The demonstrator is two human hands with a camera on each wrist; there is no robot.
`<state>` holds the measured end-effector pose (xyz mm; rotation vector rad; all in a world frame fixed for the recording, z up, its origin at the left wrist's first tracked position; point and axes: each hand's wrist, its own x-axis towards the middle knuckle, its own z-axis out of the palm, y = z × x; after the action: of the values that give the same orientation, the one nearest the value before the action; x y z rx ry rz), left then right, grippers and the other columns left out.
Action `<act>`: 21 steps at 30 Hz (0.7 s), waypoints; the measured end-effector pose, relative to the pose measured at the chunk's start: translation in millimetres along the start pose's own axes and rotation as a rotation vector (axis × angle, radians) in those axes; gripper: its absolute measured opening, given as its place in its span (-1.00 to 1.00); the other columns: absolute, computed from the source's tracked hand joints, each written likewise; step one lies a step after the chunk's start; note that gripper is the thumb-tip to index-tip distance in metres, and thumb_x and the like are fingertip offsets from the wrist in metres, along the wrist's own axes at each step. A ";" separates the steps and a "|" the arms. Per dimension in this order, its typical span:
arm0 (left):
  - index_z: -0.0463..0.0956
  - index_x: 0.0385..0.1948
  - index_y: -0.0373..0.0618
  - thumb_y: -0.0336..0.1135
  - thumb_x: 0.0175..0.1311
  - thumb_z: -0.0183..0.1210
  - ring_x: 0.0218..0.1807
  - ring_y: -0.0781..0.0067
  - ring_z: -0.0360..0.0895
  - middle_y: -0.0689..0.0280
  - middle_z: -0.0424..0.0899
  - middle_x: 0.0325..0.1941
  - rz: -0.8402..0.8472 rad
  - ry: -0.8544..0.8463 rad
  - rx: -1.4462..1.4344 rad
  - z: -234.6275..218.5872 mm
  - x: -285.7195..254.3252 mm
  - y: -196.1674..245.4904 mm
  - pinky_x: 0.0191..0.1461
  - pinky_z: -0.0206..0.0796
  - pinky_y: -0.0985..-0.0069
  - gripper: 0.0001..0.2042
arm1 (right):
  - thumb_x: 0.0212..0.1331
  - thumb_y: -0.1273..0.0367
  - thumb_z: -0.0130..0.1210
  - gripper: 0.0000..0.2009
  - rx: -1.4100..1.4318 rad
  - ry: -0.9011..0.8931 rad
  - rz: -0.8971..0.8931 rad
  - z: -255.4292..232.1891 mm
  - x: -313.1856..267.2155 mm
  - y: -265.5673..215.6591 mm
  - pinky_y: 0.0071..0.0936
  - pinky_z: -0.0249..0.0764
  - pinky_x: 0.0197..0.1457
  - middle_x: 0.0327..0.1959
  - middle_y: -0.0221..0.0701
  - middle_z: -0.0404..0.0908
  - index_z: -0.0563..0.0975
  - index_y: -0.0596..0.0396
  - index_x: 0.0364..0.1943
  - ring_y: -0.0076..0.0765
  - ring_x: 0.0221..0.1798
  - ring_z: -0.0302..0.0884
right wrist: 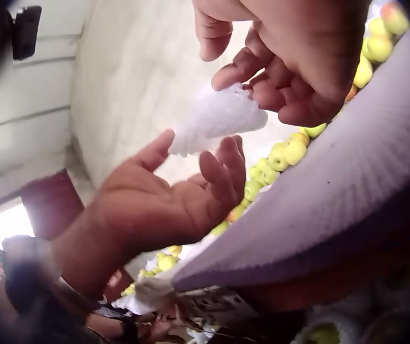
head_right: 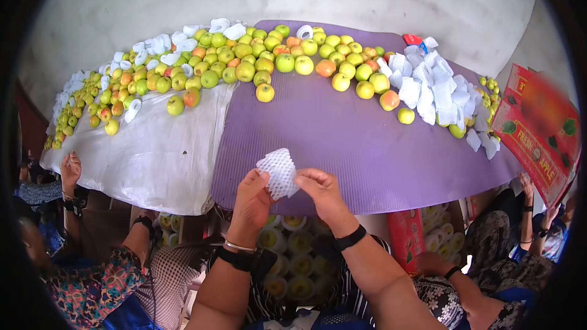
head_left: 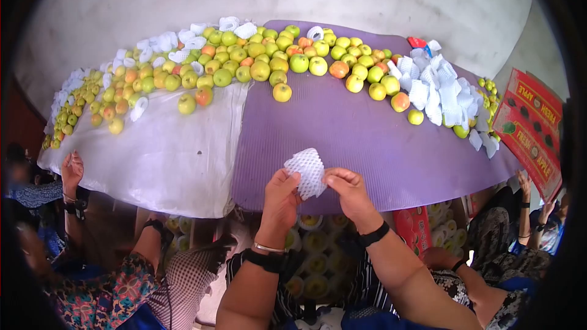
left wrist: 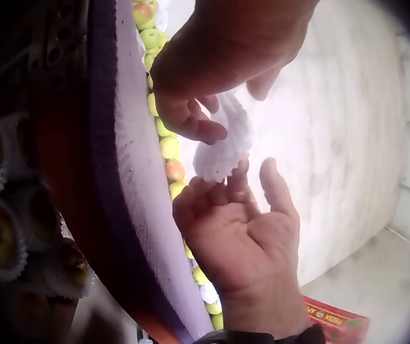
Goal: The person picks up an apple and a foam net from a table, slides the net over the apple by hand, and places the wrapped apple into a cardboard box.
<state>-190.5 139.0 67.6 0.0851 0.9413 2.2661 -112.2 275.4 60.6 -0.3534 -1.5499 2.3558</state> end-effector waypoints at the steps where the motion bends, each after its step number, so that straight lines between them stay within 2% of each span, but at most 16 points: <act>1: 0.36 -0.09 -0.25 -0.34 0.17 0.09 -0.22 0.46 0.53 0.24 0.56 -0.21 0.048 0.041 0.044 -0.1 0.8 -2.6 -0.23 0.37 0.50 -0.70 | 0.06 0.45 0.11 -0.90 -0.114 0.006 -0.013 4.9 0.1 3.5 -0.55 0.36 -0.19 -0.39 -0.47 0.55 0.56 0.16 -0.35 -0.53 -0.32 0.44; 2: 0.36 -0.09 -0.25 -0.34 0.17 0.09 -0.22 0.46 0.53 0.24 0.56 -0.21 0.045 0.040 0.051 -0.5 1.2 -2.9 -0.23 0.37 0.50 -0.70 | 0.03 0.44 0.14 -0.86 -0.228 -0.013 -0.049 9.0 1.5 7.1 -0.58 0.37 -0.24 -0.41 -0.49 0.52 0.48 0.16 -0.32 -0.56 -0.35 0.42; 3: 0.38 -0.10 -0.26 -0.40 0.14 0.10 -0.25 0.46 0.53 0.23 0.56 -0.21 0.042 0.075 0.073 -0.9 1.0 -3.3 -0.25 0.38 0.50 -0.71 | 0.03 0.44 0.14 -0.86 -0.224 -0.010 -0.050 12.8 1.9 7.7 -0.58 0.37 -0.24 -0.41 -0.49 0.52 0.48 0.16 -0.32 -0.56 -0.35 0.42; 5: 0.39 -0.12 -0.27 -0.46 0.11 0.11 -0.27 0.46 0.54 0.22 0.57 -0.21 0.032 0.106 0.100 -1.1 0.5 -5.3 -0.26 0.39 0.51 -0.72 | 0.03 0.51 0.10 -0.81 -0.813 0.055 -0.183 18.4 1.3 5.6 -0.63 0.35 -0.19 -0.35 -0.50 0.47 0.42 0.16 -0.24 -0.63 -0.27 0.39; 7: 0.42 -0.19 -0.25 -0.46 0.10 0.09 -0.30 0.47 0.55 0.24 0.57 -0.26 0.066 0.087 0.232 -1.5 0.5 -8.2 -0.31 0.39 0.53 -0.78 | 0.01 0.51 0.12 -0.77 -0.795 0.086 -0.108 15.3 3.4 6.5 -0.65 0.35 -0.20 -0.34 -0.49 0.47 0.39 0.15 -0.22 -0.63 -0.27 0.39; 9: 0.44 -0.23 -0.24 -0.49 0.07 0.07 -0.35 0.53 0.52 0.28 0.57 -0.31 0.072 0.109 0.243 3.0 -1.3 -7.8 -0.35 0.35 0.58 -0.80 | -0.05 0.45 0.16 -0.71 -0.356 0.026 -0.080 4.2 10.4 18.6 -0.56 0.42 -0.20 -0.34 -0.33 0.52 0.40 0.14 -0.19 -0.50 -0.27 0.48; 11: 0.45 -0.28 -0.22 -0.52 0.04 0.06 -0.40 0.58 0.49 0.32 0.56 -0.36 0.067 0.125 0.259 -0.4 -2.6 -7.3 -0.39 0.31 0.63 -0.82 | -0.02 0.48 0.11 -0.69 -0.331 0.036 -0.115 0.5 16.4 29.4 -0.55 0.42 -0.18 -0.28 -0.33 0.51 0.40 0.12 -0.13 -0.52 -0.24 0.45; 12: 0.45 -0.27 -0.22 -0.51 0.02 0.05 -0.40 0.58 0.48 0.33 0.55 -0.38 0.097 0.136 0.397 -7.4 -1.8 -6.8 -0.39 0.32 0.62 -0.80 | 0.00 0.51 0.06 -0.67 -0.316 0.060 -0.155 -2.4 16.1 30.5 -0.53 0.42 -0.15 -0.22 -0.34 0.51 0.41 0.10 -0.07 -0.53 -0.20 0.43; 14: 0.45 -0.28 -0.21 -0.50 -0.01 0.03 -0.43 0.61 0.45 0.36 0.53 -0.41 0.103 0.064 0.599 -7.1 0.2 -14.9 -0.41 0.31 0.62 -0.80 | 0.01 0.52 0.00 -0.66 -0.667 0.110 -0.309 -2.0 12.4 19.5 -0.51 0.42 -0.09 -0.17 -0.28 0.52 0.42 0.10 -0.04 -0.46 -0.15 0.46; 15: 0.45 -0.30 -0.21 -0.50 -0.01 0.02 -0.45 0.63 0.43 0.38 0.52 -0.43 0.113 0.008 0.668 -3.3 -0.6 -10.3 -0.42 0.30 0.63 -0.80 | -0.02 0.53 -0.02 -0.68 -0.689 0.159 -0.350 2.2 10.4 14.1 -0.50 0.42 -0.09 -0.19 -0.22 0.52 0.45 0.12 -0.09 -0.36 -0.15 0.50; 16: 0.45 -0.30 -0.21 -0.49 0.00 0.02 -0.46 0.64 0.42 0.39 0.52 -0.43 0.115 0.011 0.724 0.7 0.4 -11.6 -0.42 0.30 0.63 -0.81 | -0.05 0.54 -0.02 -0.67 -0.679 0.162 -0.458 -3.6 16.9 23.8 -0.43 0.43 -0.14 -0.22 -0.19 0.53 0.46 0.13 -0.11 -0.24 -0.20 0.52; 17: 0.46 -0.30 -0.21 -0.49 0.02 0.01 -0.47 0.64 0.41 0.39 0.51 -0.44 0.129 0.022 0.787 0.6 -0.5 -12.7 -0.43 0.30 0.64 -0.82 | -0.07 0.55 -0.02 -0.67 -0.652 0.155 -0.487 -6.5 19.5 27.2 -0.40 0.44 -0.18 -0.29 -0.22 0.55 0.46 0.13 -0.12 -0.18 -0.27 0.53; 18: 0.46 -0.30 -0.21 -0.49 0.02 0.01 -0.47 0.64 0.41 0.39 0.51 -0.44 0.095 -0.019 0.780 2.2 -2.1 -14.1 -0.43 0.30 0.64 -0.82 | -0.02 0.55 -0.03 -0.72 -0.706 0.142 -0.406 -10.1 19.6 28.8 -0.44 0.44 -0.22 -0.34 -0.26 0.57 0.47 0.18 -0.14 -0.28 -0.32 0.54; 19: 0.45 -0.30 -0.24 -0.52 0.03 0.00 -0.45 0.65 0.42 0.38 0.52 -0.42 0.128 0.009 0.740 3.3 -3.5 -14.0 -0.41 0.28 0.67 -0.82 | -0.02 0.55 -0.03 -0.72 -0.718 0.178 -0.397 -11.3 18.1 24.4 -0.44 0.44 -0.22 -0.34 -0.26 0.57 0.47 0.18 -0.14 -0.28 -0.32 0.54; 21: 0.45 -0.30 -0.27 -0.55 0.04 -0.01 -0.43 0.65 0.43 0.36 0.53 -0.40 0.158 0.029 0.704 4.5 -3.6 -13.9 -0.39 0.27 0.69 -0.83 | 0.05 0.55 -0.06 -0.77 -0.318 0.099 -0.028 -10.6 19.5 17.3 -0.51 0.44 -0.27 -0.36 -0.31 0.57 0.48 0.25 -0.18 -0.43 -0.32 0.51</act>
<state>-178.5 146.7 62.6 0.4451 1.7572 1.9664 -128.3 285.3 39.7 -0.5061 -1.8679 2.0349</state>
